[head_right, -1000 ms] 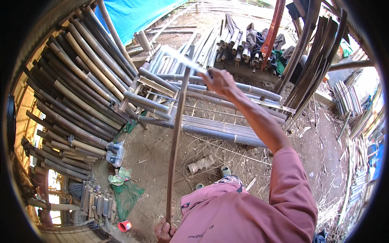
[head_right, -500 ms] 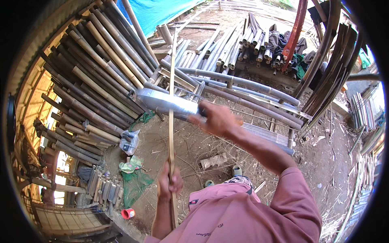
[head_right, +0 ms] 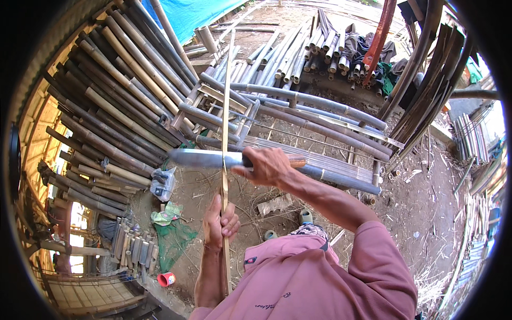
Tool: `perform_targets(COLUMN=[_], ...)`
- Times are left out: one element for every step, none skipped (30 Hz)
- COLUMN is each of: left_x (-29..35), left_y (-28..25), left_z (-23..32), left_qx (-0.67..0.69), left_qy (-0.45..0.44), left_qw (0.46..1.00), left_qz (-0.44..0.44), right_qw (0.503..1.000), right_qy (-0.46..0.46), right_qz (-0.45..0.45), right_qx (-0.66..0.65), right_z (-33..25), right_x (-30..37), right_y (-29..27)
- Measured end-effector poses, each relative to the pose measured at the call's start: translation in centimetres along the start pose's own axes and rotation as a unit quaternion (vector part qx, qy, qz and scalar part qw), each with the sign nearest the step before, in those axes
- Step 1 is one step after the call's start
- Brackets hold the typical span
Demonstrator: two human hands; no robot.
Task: The person strips thin layers from a bamboo pole using a large knife and then gathers several thin bamboo strips together.
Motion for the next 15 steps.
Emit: perform_targets(left_x=[0.3, 1.0, 2.0, 3.0, 4.1, 5.1, 6.1, 7.2, 8.2, 9.1, 10.5, 11.7, 12.7, 13.4, 14.1], left_y=[0.2, 0.3, 0.1, -0.2, -0.1, -0.5, -0.8, -1.3, -1.5, -1.8, -2.1, -2.4, -2.7, -3.4, -4.2], left_z=[-0.4, -0.9, -1.4, -1.9, -2.4, -2.9, -3.3, -3.6, -3.6, -3.8, -3.9, -4.2, -4.6, -4.8, -4.9], left_qx=[-0.007, -0.017, -0.025, -0.033, -0.043, -0.049, -0.056, -0.054, -0.053, -0.053, -0.049, -0.043, -0.037, -0.052, -0.066], left_qy=[-0.007, -0.018, -0.026, -0.034, -0.045, -0.053, -0.062, -0.072, -0.080, -0.088, -0.095, -0.101, -0.108, -0.114, -0.117], left_qw=[1.000, 1.000, 0.999, 0.999, 0.998, 0.997, 0.996, 0.996, 0.995, 0.995, 0.994, 0.994, 0.993, 0.992, 0.991], left_qz=[-0.006, -0.008, -0.007, -0.007, -0.015, -0.021, -0.027, -0.019, -0.014, -0.008, -0.006, -0.008, -0.010, -0.023, -0.030], right_qw=[1.000, 0.999, 0.995, 0.984, 0.992, 0.992, 0.993, 0.992, 0.989, 0.986, 0.985, 0.986, 0.981, 0.975, 0.980], right_qy=[0.019, 0.037, 0.090, 0.171, 0.124, 0.072, 0.074, 0.100, 0.123, 0.146, 0.164, 0.154, 0.180, 0.208, 0.160], right_qz=[0.010, 0.019, -0.031, -0.049, 0.016, 0.078, 0.063, 0.041, 0.022, 0.002, 0.007, 0.040, 0.050, 0.059, 0.081], right_qx=[0.009, 0.016, 0.031, 0.002, 0.031, 0.061, 0.070, 0.073, 0.075, 0.077, 0.053, 0.057, 0.048, 0.041, 0.091], right_z=[1.7, 2.8, 3.7, 4.8, 6.2, 6.2, 7.0, 7.7, 8.7, 9.8, 10.5, 11.5, 13.4, 15.0, 13.9], right_x=[-0.4, -1.0, -1.6, -1.9, -2.6, -3.0, -2.9, -3.0, -3.4, -3.7, -3.9, -3.9, -4.2, -4.1, -4.4], right_y=[-0.4, -1.0, -1.3, -2.3, -3.5, -4.8, -4.7, -4.5, -4.6, -4.8, -5.4, -6.2, -7.0, -8.0, -8.6])
Point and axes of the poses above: each hand's wrist, its own x-axis away from the middle knuckle, its own y-axis out of the palm, z = x × y, the point moved 9 cm from there along -x, towards the middle knuckle, and after that the axes turned 6 degrees about y, right-handed, at the moved point
